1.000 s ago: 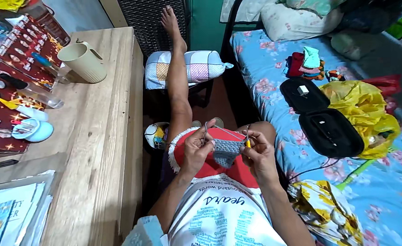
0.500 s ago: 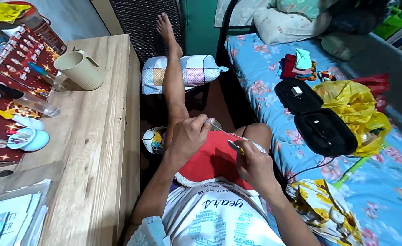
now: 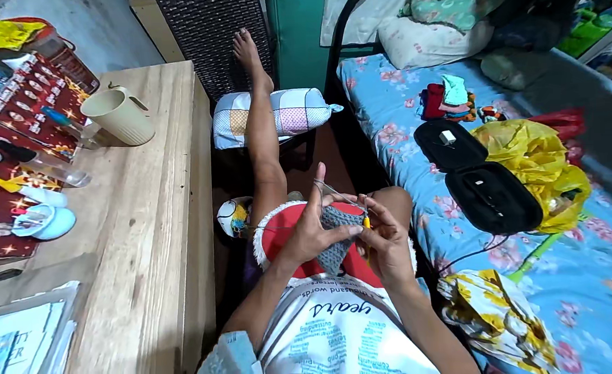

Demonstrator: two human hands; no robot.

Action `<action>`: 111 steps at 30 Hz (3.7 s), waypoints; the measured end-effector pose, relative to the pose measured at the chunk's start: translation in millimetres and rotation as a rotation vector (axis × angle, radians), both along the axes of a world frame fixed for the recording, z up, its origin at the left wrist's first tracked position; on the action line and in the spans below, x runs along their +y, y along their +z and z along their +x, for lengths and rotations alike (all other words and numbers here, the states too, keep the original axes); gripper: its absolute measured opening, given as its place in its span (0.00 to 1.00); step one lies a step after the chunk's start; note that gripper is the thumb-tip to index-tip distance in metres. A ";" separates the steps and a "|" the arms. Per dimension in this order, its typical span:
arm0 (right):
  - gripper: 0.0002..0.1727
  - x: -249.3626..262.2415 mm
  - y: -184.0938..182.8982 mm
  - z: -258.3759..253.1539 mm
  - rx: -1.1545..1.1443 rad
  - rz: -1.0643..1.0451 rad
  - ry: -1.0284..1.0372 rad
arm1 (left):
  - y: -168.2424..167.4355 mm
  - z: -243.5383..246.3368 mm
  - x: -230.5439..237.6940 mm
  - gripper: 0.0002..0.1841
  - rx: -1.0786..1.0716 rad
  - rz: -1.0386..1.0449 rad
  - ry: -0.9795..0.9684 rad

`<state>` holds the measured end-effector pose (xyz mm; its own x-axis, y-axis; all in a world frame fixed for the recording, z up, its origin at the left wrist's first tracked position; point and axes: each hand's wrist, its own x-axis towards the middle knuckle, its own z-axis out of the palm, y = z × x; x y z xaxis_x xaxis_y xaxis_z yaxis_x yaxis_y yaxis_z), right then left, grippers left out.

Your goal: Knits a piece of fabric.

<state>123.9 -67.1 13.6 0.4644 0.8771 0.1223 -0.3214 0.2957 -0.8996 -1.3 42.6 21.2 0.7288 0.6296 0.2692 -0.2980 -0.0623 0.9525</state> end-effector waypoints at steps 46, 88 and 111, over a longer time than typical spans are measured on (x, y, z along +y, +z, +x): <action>0.19 -2.4 -14.6 14.3 -1.310 0.068 -0.300 | -0.7 -15.4 -16.1 0.38 0.110 0.075 0.346; 0.09 -12.4 -10.7 31.7 -0.346 -0.046 0.252 | 5.4 -22.8 -5.7 0.25 0.079 0.050 0.122; 0.04 -7.5 -13.0 23.2 -0.660 0.148 0.042 | 4.0 -18.3 -19.9 0.28 0.002 0.280 0.268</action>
